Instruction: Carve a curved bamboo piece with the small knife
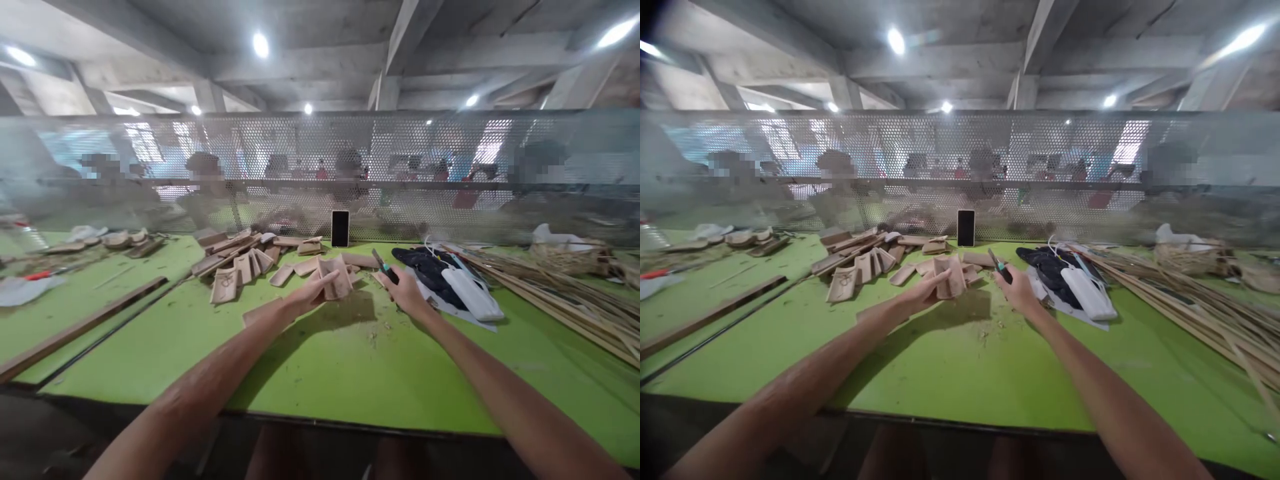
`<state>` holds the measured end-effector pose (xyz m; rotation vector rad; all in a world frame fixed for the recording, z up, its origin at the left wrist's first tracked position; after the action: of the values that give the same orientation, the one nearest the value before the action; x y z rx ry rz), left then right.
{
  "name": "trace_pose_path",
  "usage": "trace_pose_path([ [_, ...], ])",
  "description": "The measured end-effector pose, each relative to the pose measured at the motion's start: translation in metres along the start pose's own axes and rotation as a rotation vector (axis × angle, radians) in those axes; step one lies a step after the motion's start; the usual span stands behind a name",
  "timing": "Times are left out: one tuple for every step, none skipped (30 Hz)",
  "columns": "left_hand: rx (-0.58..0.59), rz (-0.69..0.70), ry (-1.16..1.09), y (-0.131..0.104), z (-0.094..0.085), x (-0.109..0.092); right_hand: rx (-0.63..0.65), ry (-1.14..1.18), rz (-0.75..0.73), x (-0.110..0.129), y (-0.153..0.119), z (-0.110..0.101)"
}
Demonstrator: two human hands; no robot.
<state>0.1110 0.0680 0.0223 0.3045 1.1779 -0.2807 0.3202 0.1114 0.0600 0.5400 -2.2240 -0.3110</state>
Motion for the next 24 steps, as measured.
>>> trace_pose_path([
  [-0.038,-0.001,0.025,0.000,-0.005,0.001,0.001,0.025,0.005,-0.003,0.001,-0.001],
  [-0.072,-0.009,0.046,0.000,-0.009,0.003,-0.002,0.051,0.010,-0.005,0.001,-0.001],
  [-0.104,-0.020,0.066,0.000,-0.014,0.006,-0.006,0.073,0.015,-0.008,0.002,-0.002],
  [-0.135,-0.030,0.080,0.000,-0.018,0.008,-0.011,0.088,0.021,-0.010,0.003,-0.003],
  [-0.157,-0.038,0.085,0.000,-0.021,0.010,-0.021,0.095,0.026,-0.012,0.003,-0.004],
  [-0.165,-0.041,0.079,0.000,-0.022,0.011,-0.028,0.093,0.028,-0.013,0.003,-0.004],
  [-0.157,-0.040,0.059,0.001,-0.021,0.013,-0.033,0.082,0.025,-0.013,0.003,-0.004],
  [-0.136,-0.039,0.027,0.002,-0.018,0.014,-0.038,0.066,0.014,-0.011,0.003,-0.004],
  [-0.109,-0.032,-0.009,0.002,-0.014,0.014,-0.042,0.046,-0.004,-0.009,0.003,-0.004],
  [-0.087,-0.018,-0.041,0.002,-0.009,0.013,-0.048,0.025,-0.027,-0.005,0.002,-0.004],
  [-0.078,0.005,-0.059,0.002,-0.006,0.010,-0.054,0.006,-0.052,-0.002,0.001,-0.004],
  [-0.082,0.035,-0.066,0.001,-0.004,0.007,-0.058,-0.008,-0.074,0.002,0.001,-0.003],
  [-0.095,0.069,-0.064,0.000,-0.003,0.003,-0.062,-0.018,-0.091,0.005,0.000,-0.004],
  [-0.110,0.100,-0.055,-0.001,-0.003,-0.001,-0.062,-0.022,-0.102,0.007,-0.001,-0.003],
  [-0.125,0.125,-0.044,-0.002,-0.002,-0.004,-0.057,-0.023,-0.106,0.009,-0.001,-0.003],
  [-0.137,0.136,-0.036,-0.003,-0.002,-0.006,-0.049,-0.021,-0.105,0.010,-0.002,-0.002],
  [-0.145,0.134,-0.033,-0.003,-0.002,-0.006,-0.041,-0.018,-0.100,0.010,-0.002,-0.002],
  [-0.143,0.125,-0.031,-0.003,-0.001,-0.005,-0.032,-0.015,-0.095,0.011,-0.002,-0.001],
  [-0.134,0.114,-0.028,-0.003,0.001,-0.005,-0.024,-0.012,-0.091,0.011,-0.003,0.000],
  [-0.119,0.107,-0.017,-0.003,0.003,-0.004,-0.017,-0.010,-0.090,0.011,-0.003,0.000],
  [-0.107,0.110,0.007,-0.003,0.005,-0.006,-0.014,-0.011,-0.090,0.012,-0.003,0.001],
  [-0.099,0.124,0.048,-0.003,0.007,-0.008,-0.015,-0.012,-0.091,0.012,-0.003,0.001],
  [-0.108,0.150,0.105,-0.004,0.007,-0.012,-0.014,-0.015,-0.092,0.013,-0.003,0.002],
  [-0.143,0.184,0.174,-0.006,0.005,-0.018,-0.015,-0.019,-0.093,0.013,-0.003,0.002],
])
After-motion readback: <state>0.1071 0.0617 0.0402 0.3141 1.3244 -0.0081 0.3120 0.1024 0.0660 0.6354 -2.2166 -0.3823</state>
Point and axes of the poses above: each hand's wrist, its own y-axis towards the middle knuckle, its own z-axis out of the palm, x = y × z, the point moved 10 cm from there along y, towards the middle knuckle, and after that the axes turned 5 degrees about x, right-handed, at the moved point
